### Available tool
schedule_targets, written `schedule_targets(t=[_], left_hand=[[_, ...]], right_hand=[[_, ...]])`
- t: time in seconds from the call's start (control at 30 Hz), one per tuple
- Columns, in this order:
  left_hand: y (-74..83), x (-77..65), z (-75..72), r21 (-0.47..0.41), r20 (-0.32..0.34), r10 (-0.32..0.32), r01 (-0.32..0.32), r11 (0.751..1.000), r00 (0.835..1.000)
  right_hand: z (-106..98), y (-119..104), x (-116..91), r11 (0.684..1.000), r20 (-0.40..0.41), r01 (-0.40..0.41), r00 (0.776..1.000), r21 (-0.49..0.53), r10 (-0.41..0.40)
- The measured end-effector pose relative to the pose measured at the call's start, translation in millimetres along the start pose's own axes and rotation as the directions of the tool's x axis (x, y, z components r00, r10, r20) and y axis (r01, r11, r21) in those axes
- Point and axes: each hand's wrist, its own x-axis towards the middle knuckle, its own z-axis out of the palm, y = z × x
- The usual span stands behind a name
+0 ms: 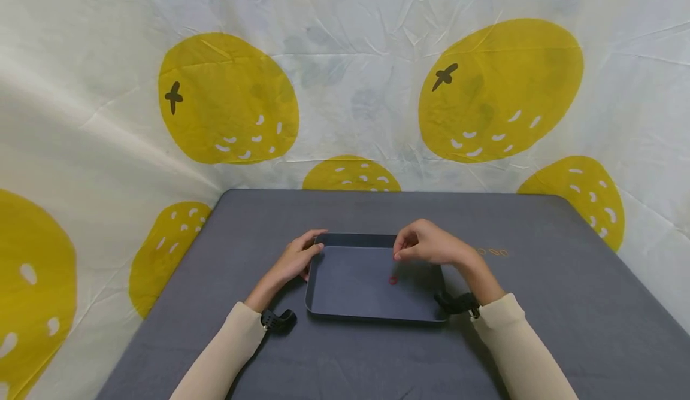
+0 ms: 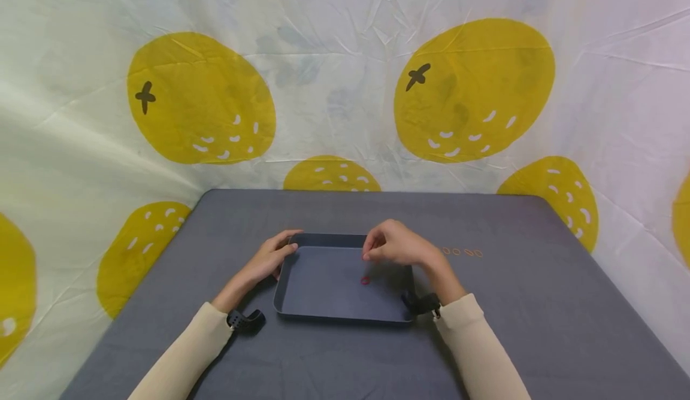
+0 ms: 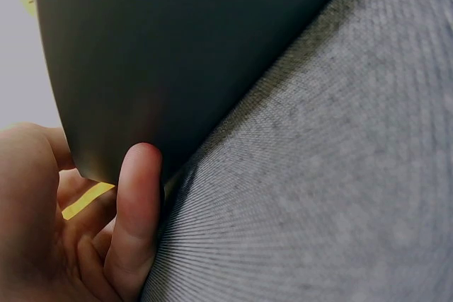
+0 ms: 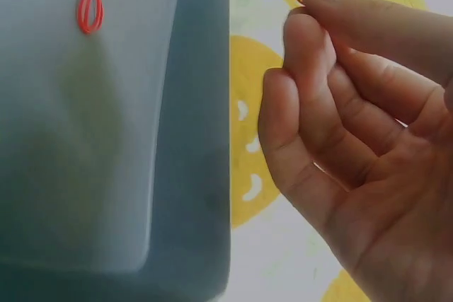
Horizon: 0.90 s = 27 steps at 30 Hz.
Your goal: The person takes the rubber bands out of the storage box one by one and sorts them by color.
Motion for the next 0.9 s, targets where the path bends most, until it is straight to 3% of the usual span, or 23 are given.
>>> schedule_targets(t=[0.6, 0.9], left_hand=[[0.7, 2.0, 1.2, -0.003, -0.001, -0.009, 0.009, 1.000, 1.000], [1.3, 2.5, -0.9, -0.009, -0.004, -0.011, 0.011, 1.000, 1.000]], right_hand=[[-28, 16, -44, 0.993, -0.112, -0.118, 0.987, 0.011, 0.118], [-53, 41, -76, 0.987, -0.155, -0.153, 0.975, 0.048, 0.159]])
